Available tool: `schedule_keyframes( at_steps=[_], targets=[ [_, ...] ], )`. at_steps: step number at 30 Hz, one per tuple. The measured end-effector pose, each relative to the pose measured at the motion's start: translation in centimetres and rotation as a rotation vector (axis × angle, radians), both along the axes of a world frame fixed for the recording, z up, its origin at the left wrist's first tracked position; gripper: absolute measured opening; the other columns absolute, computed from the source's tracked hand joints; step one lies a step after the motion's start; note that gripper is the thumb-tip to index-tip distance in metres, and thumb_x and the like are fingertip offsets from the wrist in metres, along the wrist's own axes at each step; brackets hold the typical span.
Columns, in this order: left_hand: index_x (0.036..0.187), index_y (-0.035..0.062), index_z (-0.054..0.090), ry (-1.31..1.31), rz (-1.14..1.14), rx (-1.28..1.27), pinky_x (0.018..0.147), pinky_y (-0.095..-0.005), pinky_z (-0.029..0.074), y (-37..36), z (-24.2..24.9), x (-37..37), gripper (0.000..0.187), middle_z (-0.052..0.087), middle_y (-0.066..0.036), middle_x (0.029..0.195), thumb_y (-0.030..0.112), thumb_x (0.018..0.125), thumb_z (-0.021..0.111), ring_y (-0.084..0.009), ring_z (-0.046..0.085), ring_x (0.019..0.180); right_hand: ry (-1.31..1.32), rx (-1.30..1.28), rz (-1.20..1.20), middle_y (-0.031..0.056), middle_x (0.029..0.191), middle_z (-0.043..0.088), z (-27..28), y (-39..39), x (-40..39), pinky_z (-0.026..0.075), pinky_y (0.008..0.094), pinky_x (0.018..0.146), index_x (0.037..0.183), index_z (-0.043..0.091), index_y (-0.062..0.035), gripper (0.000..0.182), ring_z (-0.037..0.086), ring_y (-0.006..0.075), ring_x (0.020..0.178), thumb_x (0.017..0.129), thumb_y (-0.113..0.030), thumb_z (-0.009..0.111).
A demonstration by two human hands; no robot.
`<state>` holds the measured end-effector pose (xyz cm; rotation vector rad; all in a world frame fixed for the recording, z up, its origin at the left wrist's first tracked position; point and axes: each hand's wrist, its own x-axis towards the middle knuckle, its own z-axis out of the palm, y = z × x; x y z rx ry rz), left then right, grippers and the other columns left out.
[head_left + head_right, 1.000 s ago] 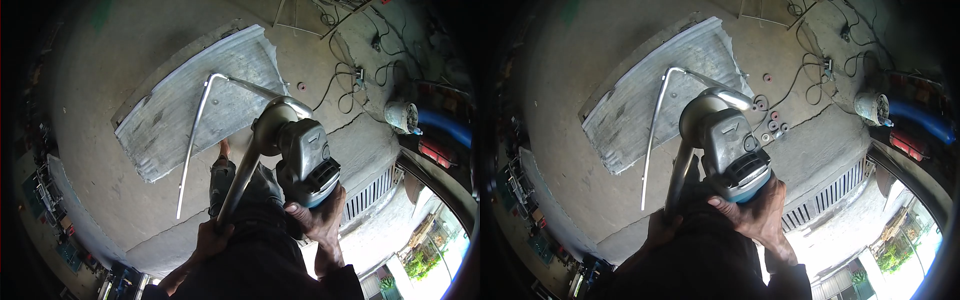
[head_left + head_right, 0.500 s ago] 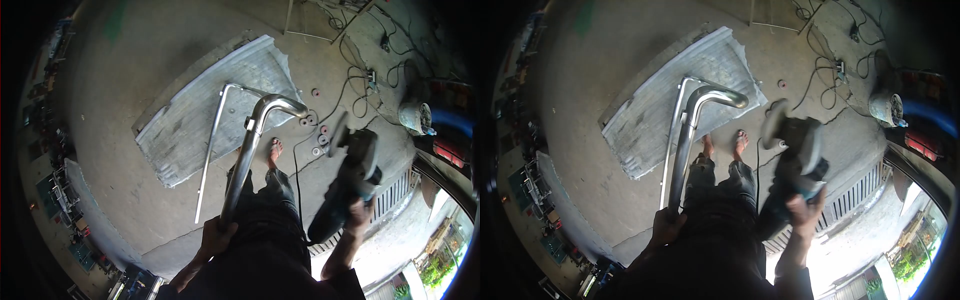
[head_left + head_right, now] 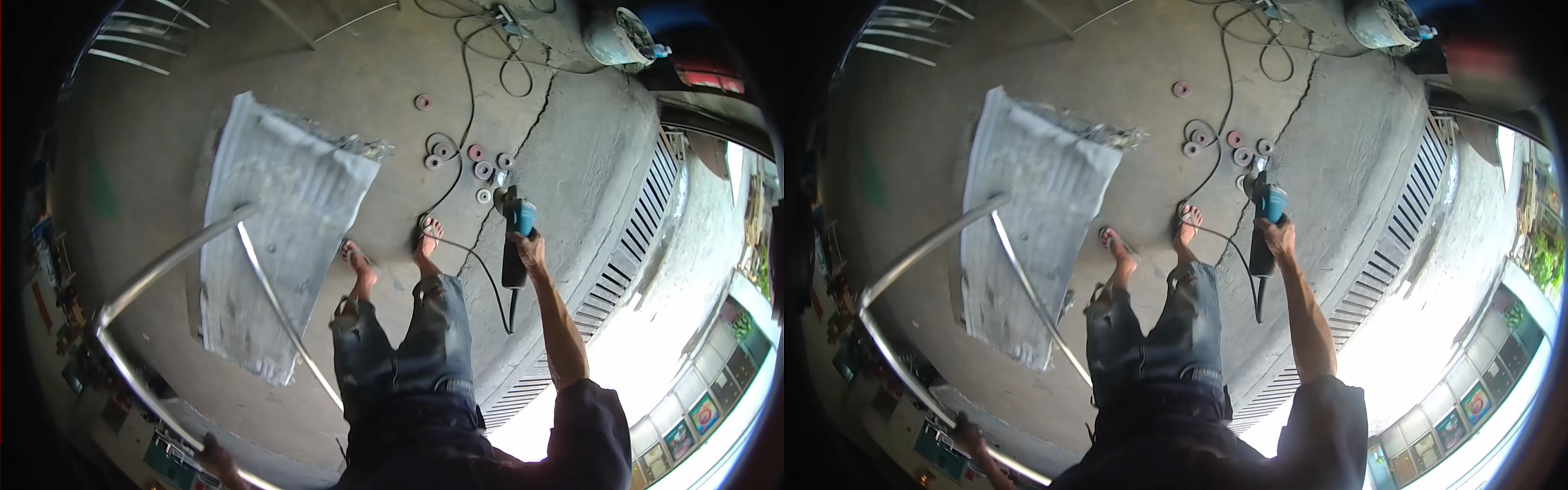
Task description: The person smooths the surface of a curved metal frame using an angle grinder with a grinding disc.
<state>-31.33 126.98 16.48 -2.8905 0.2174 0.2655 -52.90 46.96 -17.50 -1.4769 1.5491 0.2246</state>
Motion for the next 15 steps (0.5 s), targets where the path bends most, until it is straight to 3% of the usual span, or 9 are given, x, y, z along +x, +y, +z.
schedule_keyframes(
  at_steps=[2, 3, 10, 15],
  targets=[
    [0.109, 0.0081, 0.055, 0.007, 0.017, -0.037, 0.052, -0.0358, 0.047, -3.6, -5.3, 2.5, 0.037, 0.063, -0.015, 0.073, 0.035, 0.084, 0.049, -0.0223, 0.063, 0.066, 0.204, -0.118, 0.053, 0.0142, 0.081, 0.064, -9.1, -1.5, -2.6, 0.048, 0.0334, 0.063, 0.094, 0.059, 0.0032, 0.050, 0.062, 0.0233, 0.071, 0.062, -0.034, 0.069],
    [0.110, 0.0080, 0.054, 0.017, 0.055, -0.058, 0.052, -0.0357, 0.047, -5.7, -7.8, 3.8, 0.037, 0.063, -0.015, 0.074, 0.034, 0.084, 0.049, -0.0224, 0.063, 0.066, 0.277, -0.077, 0.015, 0.0226, 0.090, 0.063, -11.6, -2.3, -2.1, 0.049, 0.0400, 0.075, 0.102, 0.057, 0.0041, 0.057, 0.063, 0.0346, 0.084, 0.062, -0.035, 0.070],
    [0.114, 0.0074, 0.053, 0.032, 0.360, -0.177, 0.054, -0.0354, 0.048, -16.0, -23.3, 8.9, 0.037, 0.064, -0.014, 0.077, 0.030, 0.084, 0.051, -0.0228, 0.063, 0.067, 0.371, -0.203, -0.074, 0.0252, 0.100, 0.061, -34.9, -7.6, -6.1, 0.047, 0.0413, 0.079, 0.108, 0.053, 0.0021, 0.062, 0.061, 0.0373, 0.093, 0.063, -0.037, 0.068],
    [0.117, 0.0070, 0.052, -0.021, 0.633, -0.263, 0.055, -0.0352, 0.048, -20.4, -27.9, 9.5, 0.038, 0.065, -0.013, 0.080, 0.026, 0.084, 0.052, -0.0230, 0.063, 0.068, 0.316, -0.251, -0.138, 0.0255, 0.103, 0.060, -43.5, -8.9, -7.7, 0.046, 0.0414, 0.083, 0.115, 0.051, 0.0008, 0.067, 0.059, 0.0390, 0.097, 0.063, -0.039, 0.067]
  ],
)
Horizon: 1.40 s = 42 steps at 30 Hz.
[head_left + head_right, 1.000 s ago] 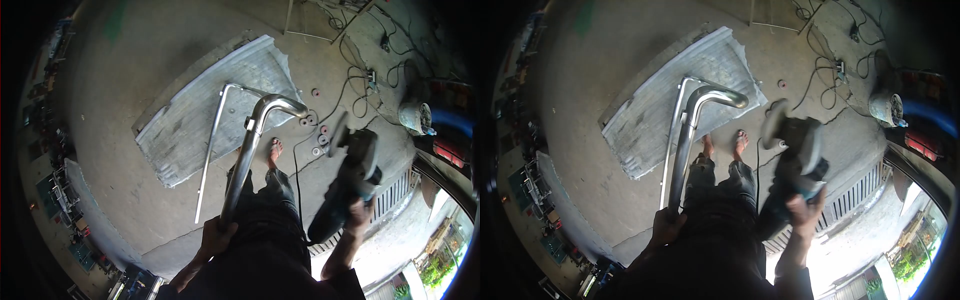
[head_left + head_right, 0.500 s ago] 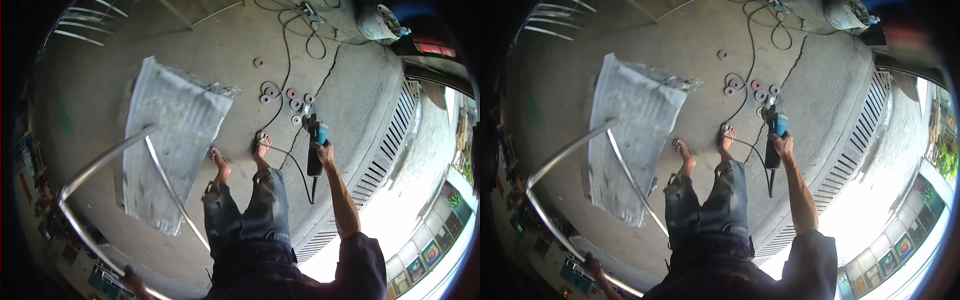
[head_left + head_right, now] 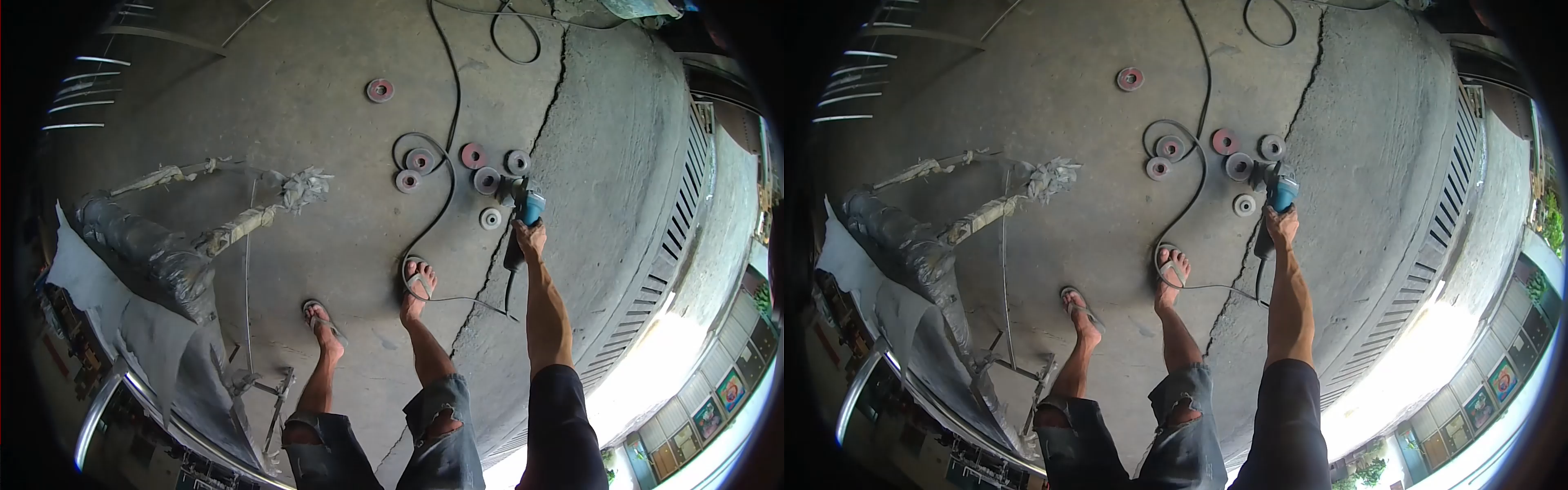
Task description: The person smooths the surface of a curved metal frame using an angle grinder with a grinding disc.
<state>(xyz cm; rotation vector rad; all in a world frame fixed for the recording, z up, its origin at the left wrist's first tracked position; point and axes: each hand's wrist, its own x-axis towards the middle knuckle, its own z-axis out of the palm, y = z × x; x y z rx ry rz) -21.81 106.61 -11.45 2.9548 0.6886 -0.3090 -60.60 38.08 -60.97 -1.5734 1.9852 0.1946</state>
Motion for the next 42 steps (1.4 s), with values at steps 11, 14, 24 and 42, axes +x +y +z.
schedule_keyframes(
  at_steps=[11, 14, 24, 42],
  targets=[
    [0.123, 0.0060, 0.049, -0.214, 0.670, -0.243, 0.058, -0.0348, 0.048, -6.1, 17.1, 1.1, 0.042, 0.066, -0.012, 0.085, 0.019, 0.084, 0.055, -0.0237, 0.063, 0.070, -0.193, 0.267, -0.028, 0.0111, 0.078, 0.061, 14.0, 3.6, -1.4, 0.047, 0.0346, 0.062, 0.090, 0.061, 0.0024, 0.041, 0.059, 0.0214, 0.068, 0.065, -0.029, 0.067],
    [0.103, 0.0078, 0.051, -0.200, 0.619, -0.421, 0.053, -0.0315, 0.045, -2.1, 30.1, -6.3, 0.023, 0.057, -0.006, 0.074, 0.017, 0.083, 0.056, -0.0179, 0.055, 0.060, -0.671, 0.558, -0.314, 0.0134, 0.079, 0.060, 29.9, 7.4, 0.1, 0.052, 0.0353, 0.062, 0.105, 0.049, 0.0025, 0.040, 0.061, 0.0253, 0.068, 0.071, -0.017, 0.060],
    [0.081, 0.0033, 0.052, 0.503, 0.118, -1.129, 0.034, -0.0238, 0.037, -6.7, 31.8, -9.5, 0.016, 0.047, 0.001, 0.050, 0.014, 0.080, 0.064, -0.0078, 0.046, 0.039, -1.508, 0.605, -0.221, 0.0191, 0.093, 0.061, 65.3, 17.3, 14.8, 0.052, 0.0430, 0.071, 0.117, 0.046, 0.0024, 0.070, 0.062, 0.0340, 0.079, 0.076, -0.052, 0.062],
    [0.075, 0.0001, 0.059, 0.678, 0.002, -0.960, 0.054, -0.0325, 0.041, -10.9, 29.0, -12.6, 0.035, 0.055, -0.006, 0.059, 0.033, 0.075, 0.071, -0.0130, 0.052, 0.058, -0.831, 0.233, 0.986, 0.0182, 0.081, 0.064, 85.7, 33.2, 29.5, 0.053, 0.0350, 0.064, 0.113, 0.033, 0.0078, 0.084, 0.067, 0.0302, 0.074, 0.065, -0.043, 0.079]
  ],
)
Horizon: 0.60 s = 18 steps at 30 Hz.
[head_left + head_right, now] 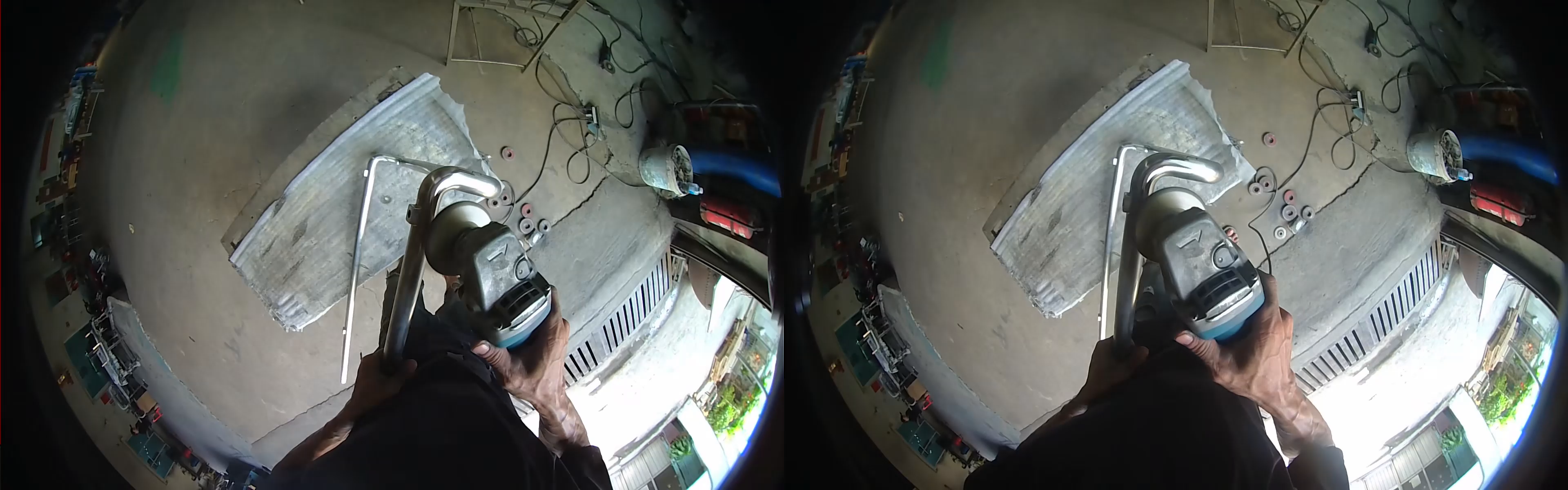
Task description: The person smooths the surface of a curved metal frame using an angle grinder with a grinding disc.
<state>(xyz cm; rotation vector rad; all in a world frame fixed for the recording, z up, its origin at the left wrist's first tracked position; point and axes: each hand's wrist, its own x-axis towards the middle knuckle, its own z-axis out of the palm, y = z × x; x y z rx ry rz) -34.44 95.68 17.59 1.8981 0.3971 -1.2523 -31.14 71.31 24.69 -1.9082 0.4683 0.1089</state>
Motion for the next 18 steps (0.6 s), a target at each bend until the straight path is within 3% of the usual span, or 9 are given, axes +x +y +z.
schedule_keyframes(
  at_steps=[7, 10, 12, 18],
  targets=[
    [0.076, -0.0002, 0.059, 0.014, 0.031, -0.053, 0.054, -0.0321, 0.043, 0.1, -0.3, -0.5, 0.039, 0.057, -0.007, 0.061, 0.036, 0.073, 0.072, -0.0151, 0.056, 0.058, 0.074, 0.032, -0.030, 0.0165, 0.079, 0.064, -0.3, -0.3, 1.3, 0.054, 0.0334, 0.064, 0.111, 0.034, 0.0047, 0.079, 0.067, 0.0286, 0.072, 0.066, -0.042, 0.079],
    [0.072, 0.0034, 0.059, 0.019, 0.028, -0.067, 0.053, -0.0295, 0.042, 0.1, -0.4, -0.6, 0.026, 0.057, -0.002, 0.061, 0.026, 0.076, 0.071, -0.0096, 0.053, 0.058, 0.087, 0.061, -0.064, 0.0161, 0.081, 0.065, -0.2, -0.2, 1.9, 0.054, 0.0335, 0.063, 0.112, 0.036, 0.0057, 0.077, 0.067, 0.0272, 0.072, 0.067, -0.040, 0.078],
    [0.074, 0.0002, 0.059, -0.022, -0.028, -0.022, 0.052, -0.0316, 0.043, 0.1, -0.8, -0.9, 0.039, 0.056, -0.006, 0.058, 0.037, 0.073, 0.072, -0.0136, 0.055, 0.055, 0.081, 0.052, -0.050, 0.0163, 0.081, 0.065, -0.4, -0.1, 2.0, 0.054, 0.0335, 0.064, 0.113, 0.035, 0.0059, 0.077, 0.067, 0.0273, 0.073, 0.068, -0.040, 0.078],
    [0.072, 0.0009, 0.059, 0.025, 0.019, -0.043, 0.052, -0.0315, 0.043, 0.3, -1.0, -1.3, 0.041, 0.056, -0.006, 0.057, 0.039, 0.072, 0.072, -0.0136, 0.054, 0.054, 0.049, 0.079, -0.014, 0.0174, 0.083, 0.065, -0.8, 0.2, 2.0, 0.054, 0.0338, 0.064, 0.115, 0.033, 0.0078, 0.078, 0.067, 0.0280, 0.074, 0.069, -0.038, 0.077]
  ],
)
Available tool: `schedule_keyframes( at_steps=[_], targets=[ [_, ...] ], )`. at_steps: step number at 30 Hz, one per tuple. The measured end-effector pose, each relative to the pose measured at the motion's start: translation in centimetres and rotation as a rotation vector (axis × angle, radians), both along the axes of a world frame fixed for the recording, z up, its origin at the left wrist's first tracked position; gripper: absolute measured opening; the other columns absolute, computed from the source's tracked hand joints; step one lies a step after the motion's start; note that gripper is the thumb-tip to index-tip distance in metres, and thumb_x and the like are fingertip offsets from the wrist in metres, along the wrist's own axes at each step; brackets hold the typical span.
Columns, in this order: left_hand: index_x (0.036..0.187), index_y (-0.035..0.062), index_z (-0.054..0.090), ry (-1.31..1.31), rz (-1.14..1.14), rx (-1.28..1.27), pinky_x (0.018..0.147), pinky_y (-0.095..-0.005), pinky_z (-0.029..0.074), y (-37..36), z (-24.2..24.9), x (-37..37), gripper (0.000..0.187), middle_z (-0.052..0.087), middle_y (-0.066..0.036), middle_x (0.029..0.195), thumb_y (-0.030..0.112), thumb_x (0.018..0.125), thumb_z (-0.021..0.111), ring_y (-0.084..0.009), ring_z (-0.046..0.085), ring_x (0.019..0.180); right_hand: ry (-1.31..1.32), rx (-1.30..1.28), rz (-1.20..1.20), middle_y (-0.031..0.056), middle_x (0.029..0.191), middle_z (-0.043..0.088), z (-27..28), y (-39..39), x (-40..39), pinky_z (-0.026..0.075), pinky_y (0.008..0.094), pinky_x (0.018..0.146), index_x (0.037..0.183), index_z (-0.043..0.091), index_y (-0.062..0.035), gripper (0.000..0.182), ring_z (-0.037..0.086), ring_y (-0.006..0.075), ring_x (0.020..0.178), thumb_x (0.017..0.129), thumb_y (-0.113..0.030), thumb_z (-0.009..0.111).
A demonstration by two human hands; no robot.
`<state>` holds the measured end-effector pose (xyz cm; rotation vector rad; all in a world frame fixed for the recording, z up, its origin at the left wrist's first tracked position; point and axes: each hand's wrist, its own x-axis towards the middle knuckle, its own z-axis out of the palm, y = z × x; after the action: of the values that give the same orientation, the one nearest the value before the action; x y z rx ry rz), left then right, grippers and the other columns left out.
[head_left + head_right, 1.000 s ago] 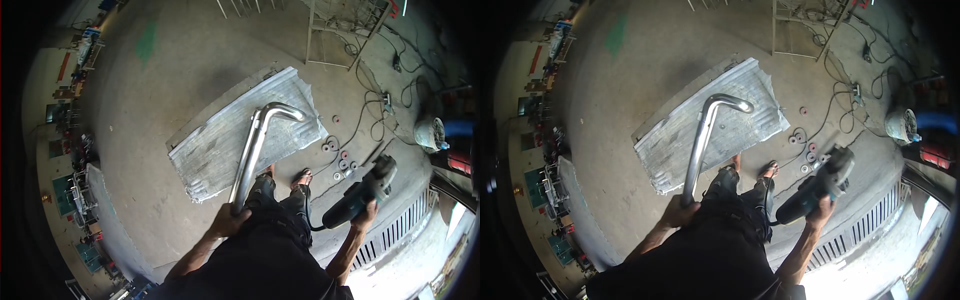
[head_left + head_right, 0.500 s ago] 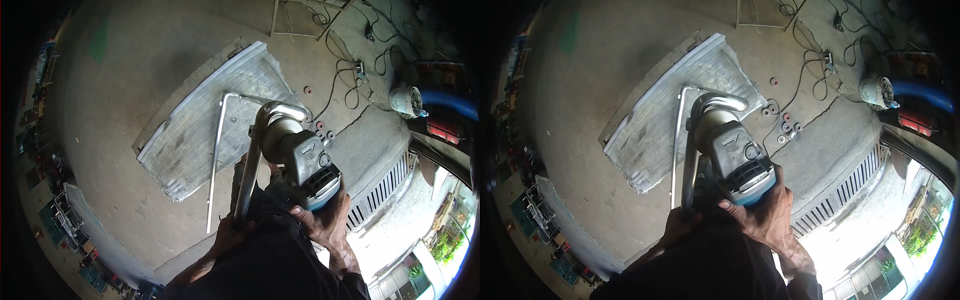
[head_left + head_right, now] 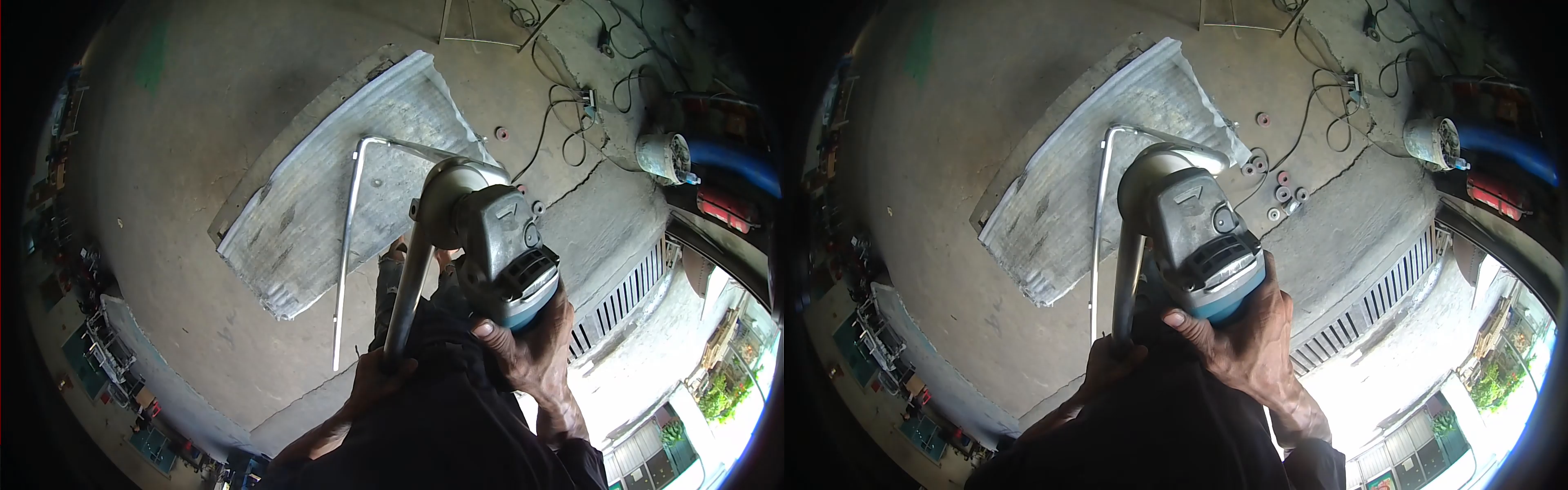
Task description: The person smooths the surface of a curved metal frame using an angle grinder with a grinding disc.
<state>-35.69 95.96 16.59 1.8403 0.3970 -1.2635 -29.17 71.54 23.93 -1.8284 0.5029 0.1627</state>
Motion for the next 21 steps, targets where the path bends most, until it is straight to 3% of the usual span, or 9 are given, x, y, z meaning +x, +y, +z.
schedule_keyframes(
  at_steps=[19, 21],
  targets=[
    [0.072, 0.0005, 0.059, -0.007, -0.055, 0.062, 0.051, -0.0328, 0.044, 0.22, -0.01, 0.22, 0.040, 0.057, -0.008, 0.057, 0.038, 0.070, 0.074, -0.0150, 0.056, 0.053, 0.088, 0.135, 0.055, 0.0165, 0.088, 0.065, -0.66, -0.23, -0.52, 0.053, 0.0334, 0.070, 0.115, 0.037, 0.0098, 0.084, 0.067, 0.0254, 0.081, 0.064, -0.041, 0.080],
    [0.071, 0.0011, 0.059, 0.040, -0.045, 0.053, 0.050, -0.0319, 0.043, 0.31, -0.07, 0.34, 0.039, 0.057, -0.006, 0.057, 0.037, 0.071, 0.074, -0.0134, 0.056, 0.053, 0.061, 0.046, 0.089, 0.0162, 0.087, 0.065, -0.32, -0.26, -0.44, 0.053, 0.0333, 0.071, 0.114, 0.038, 0.0096, 0.083, 0.067, 0.0255, 0.081, 0.063, -0.041, 0.080]
  ],
)
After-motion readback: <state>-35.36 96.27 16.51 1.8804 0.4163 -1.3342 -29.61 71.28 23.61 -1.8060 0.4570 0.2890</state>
